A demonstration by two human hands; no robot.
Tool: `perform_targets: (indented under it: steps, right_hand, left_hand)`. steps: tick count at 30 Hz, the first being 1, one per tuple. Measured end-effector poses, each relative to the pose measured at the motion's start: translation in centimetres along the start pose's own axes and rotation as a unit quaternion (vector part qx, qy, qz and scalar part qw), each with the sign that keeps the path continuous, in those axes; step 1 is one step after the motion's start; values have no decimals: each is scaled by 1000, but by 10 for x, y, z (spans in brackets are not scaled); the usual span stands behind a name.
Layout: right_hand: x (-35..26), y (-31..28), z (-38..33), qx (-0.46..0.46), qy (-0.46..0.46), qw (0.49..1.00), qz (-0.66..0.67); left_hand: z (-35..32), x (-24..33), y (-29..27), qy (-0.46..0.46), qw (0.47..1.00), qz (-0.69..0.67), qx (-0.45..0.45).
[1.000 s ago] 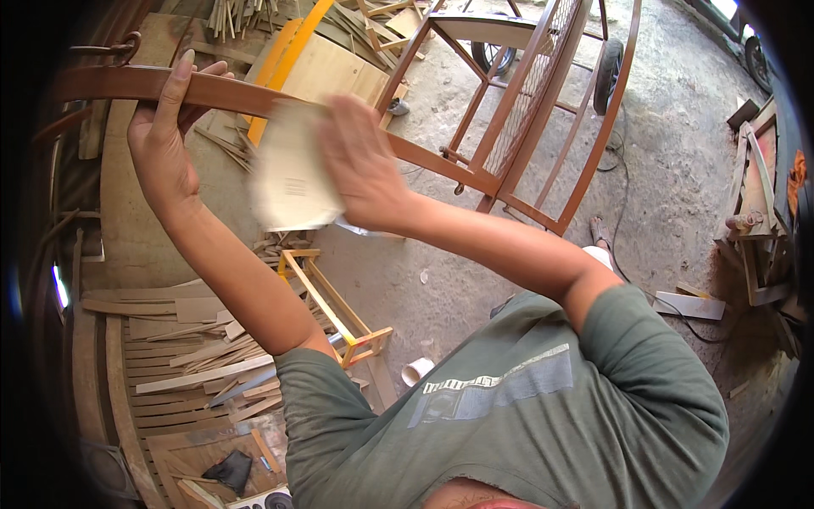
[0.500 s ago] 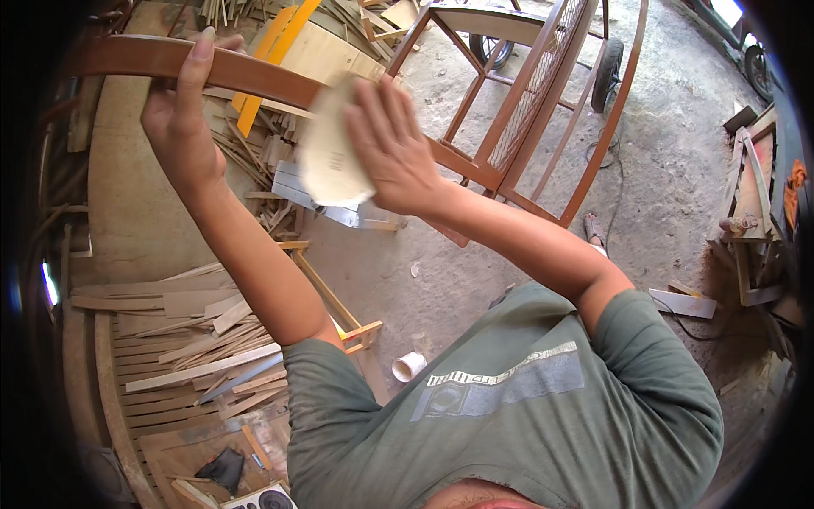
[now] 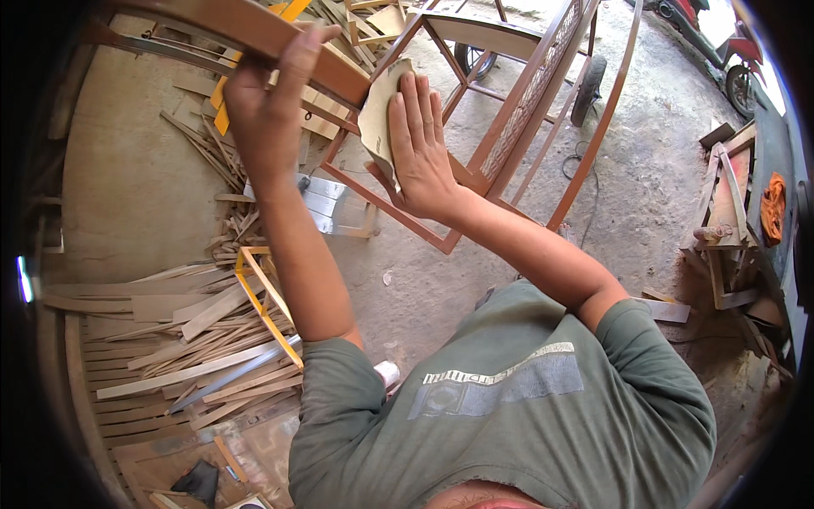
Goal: The person sands the wooden frame of a cart by hand with sandpaper and then uses an electric sander to smooth the surface of the wood.
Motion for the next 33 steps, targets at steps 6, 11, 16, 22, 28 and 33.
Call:
perform_targets:
  steps: [6,11,16,22,28,33]
  right_hand:
    - [68,28,-158,-214,122,969,6]
    - [95,-48,-261,-223,187,956,-38]
    - [132,-125,-332,-196,349,914,-72]
    - [125,-114,-320,-242,328,913,-20]
    - [100,-76,-300,-409,155,896,79]
    - [34,-46,-225,-391,-9,902,182]
  left_hand:
    - [-38,-35,33,-63,998,20,-1]
    - [-83,-97,75,48,993,110,16]
    - [-93,-88,85,23,981,153,117]
    - [-83,-67,62,19,964,187,189]
    - [-92,-59,67,-4,963,197,182]
    - [-118,-80,57,-1,981,158,115]
Point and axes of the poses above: each hand's wrist, its own z-axis towards the middle knuckle, its own y-axis out of the palm, x = y × z, the point moved 5 cm from there along z, towards the middle knuckle, and after that the axes turned 15 degrees about -x, right-handed, at the moved point
